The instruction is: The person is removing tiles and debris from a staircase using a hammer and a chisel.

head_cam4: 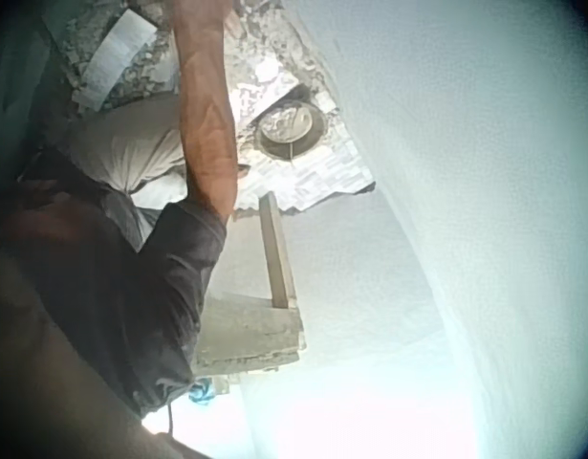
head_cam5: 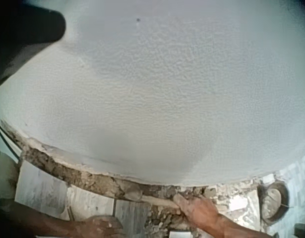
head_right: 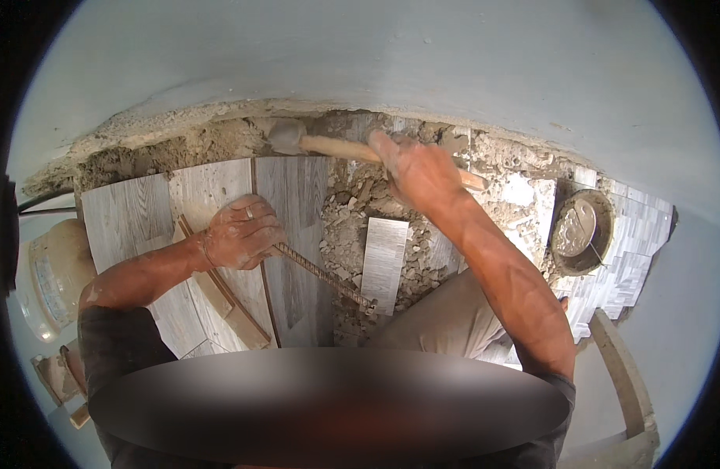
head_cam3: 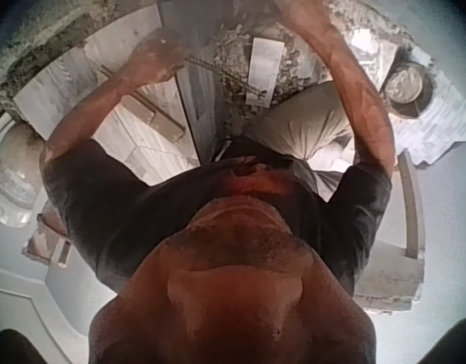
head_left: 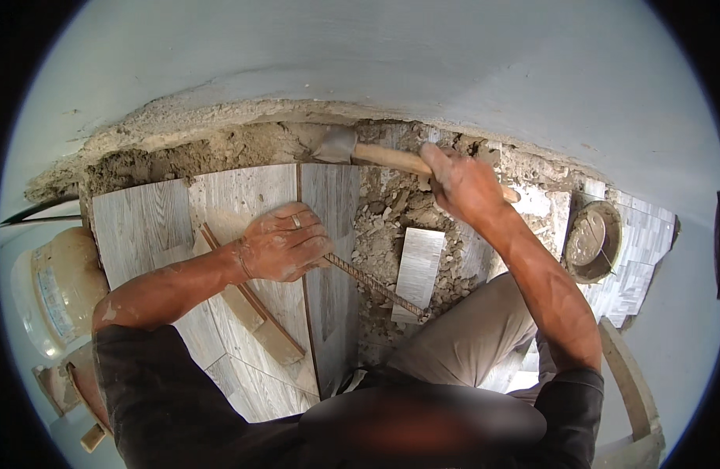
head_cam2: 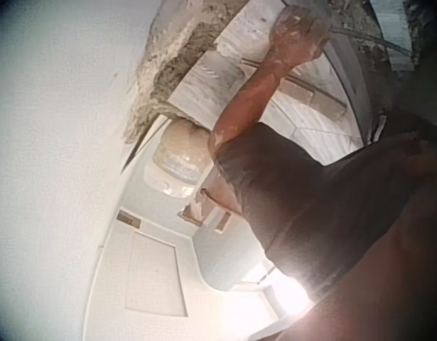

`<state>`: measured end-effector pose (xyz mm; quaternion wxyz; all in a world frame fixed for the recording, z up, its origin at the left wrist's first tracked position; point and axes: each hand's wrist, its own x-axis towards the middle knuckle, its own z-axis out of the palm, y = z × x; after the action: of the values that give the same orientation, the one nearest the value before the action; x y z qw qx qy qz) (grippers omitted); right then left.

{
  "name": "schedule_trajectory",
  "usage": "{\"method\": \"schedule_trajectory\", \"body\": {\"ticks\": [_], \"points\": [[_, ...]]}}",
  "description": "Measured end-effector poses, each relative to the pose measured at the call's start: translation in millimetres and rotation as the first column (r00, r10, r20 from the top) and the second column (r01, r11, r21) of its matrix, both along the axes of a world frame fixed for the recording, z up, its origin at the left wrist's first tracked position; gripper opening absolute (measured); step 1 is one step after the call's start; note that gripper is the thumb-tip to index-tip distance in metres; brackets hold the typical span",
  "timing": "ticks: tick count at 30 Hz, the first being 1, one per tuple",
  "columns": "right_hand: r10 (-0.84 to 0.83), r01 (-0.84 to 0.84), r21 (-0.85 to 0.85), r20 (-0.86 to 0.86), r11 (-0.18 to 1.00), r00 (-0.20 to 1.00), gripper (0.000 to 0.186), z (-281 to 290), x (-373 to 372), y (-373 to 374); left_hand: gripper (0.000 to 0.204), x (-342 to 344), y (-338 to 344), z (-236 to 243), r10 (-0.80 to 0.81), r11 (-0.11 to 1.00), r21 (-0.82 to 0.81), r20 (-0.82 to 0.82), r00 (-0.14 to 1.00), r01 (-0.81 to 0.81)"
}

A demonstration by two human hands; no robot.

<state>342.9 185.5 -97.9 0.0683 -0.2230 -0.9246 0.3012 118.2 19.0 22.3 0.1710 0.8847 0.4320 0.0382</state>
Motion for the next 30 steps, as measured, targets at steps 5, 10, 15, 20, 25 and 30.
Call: {"method": "schedule_trajectory", "body": {"ticks": [5,10,15,20,25,30], "points": [[-0.074,0.083,0.041,-0.183,0.996,0.980,0.027,-0.2,6.1,8.1,0.031,0.6,1.6,0.9,-0.017,1.000,0.001,-0.024,1.000,0.017],[0.050,-0.069,0.100,0.188,0.993,0.981,0.032,0.7,3.9,16.8,0.035,-4.3,-1.6,-4.8,0.013,0.999,-0.038,0.033,0.999,-0.012],[-0.088,0.091,0.009,-0.209,0.996,0.974,0.039,4.9,11.8,12.3,0.031,1.6,2.0,3.1,-0.003,1.000,-0.008,-0.020,1.000,0.003],[0.067,-0.071,0.033,0.091,0.997,0.994,0.036,4.7,5.0,21.2,0.030,0.6,-3.5,0.5,0.013,1.000,-0.020,-0.018,1.000,-0.013],[0.058,-0.053,0.100,-0.054,0.994,0.997,0.045,-0.6,2.9,22.7,0.029,2.2,1.1,2.1,-0.014,1.000,-0.020,-0.032,0.999,0.013],[0.076,-0.099,0.123,0.180,0.987,0.981,0.052,-3.4,-3.3,18.0,0.030,0.4,-4.3,-0.1,0.014,0.999,-0.033,-0.004,1.000,-0.014]]}}
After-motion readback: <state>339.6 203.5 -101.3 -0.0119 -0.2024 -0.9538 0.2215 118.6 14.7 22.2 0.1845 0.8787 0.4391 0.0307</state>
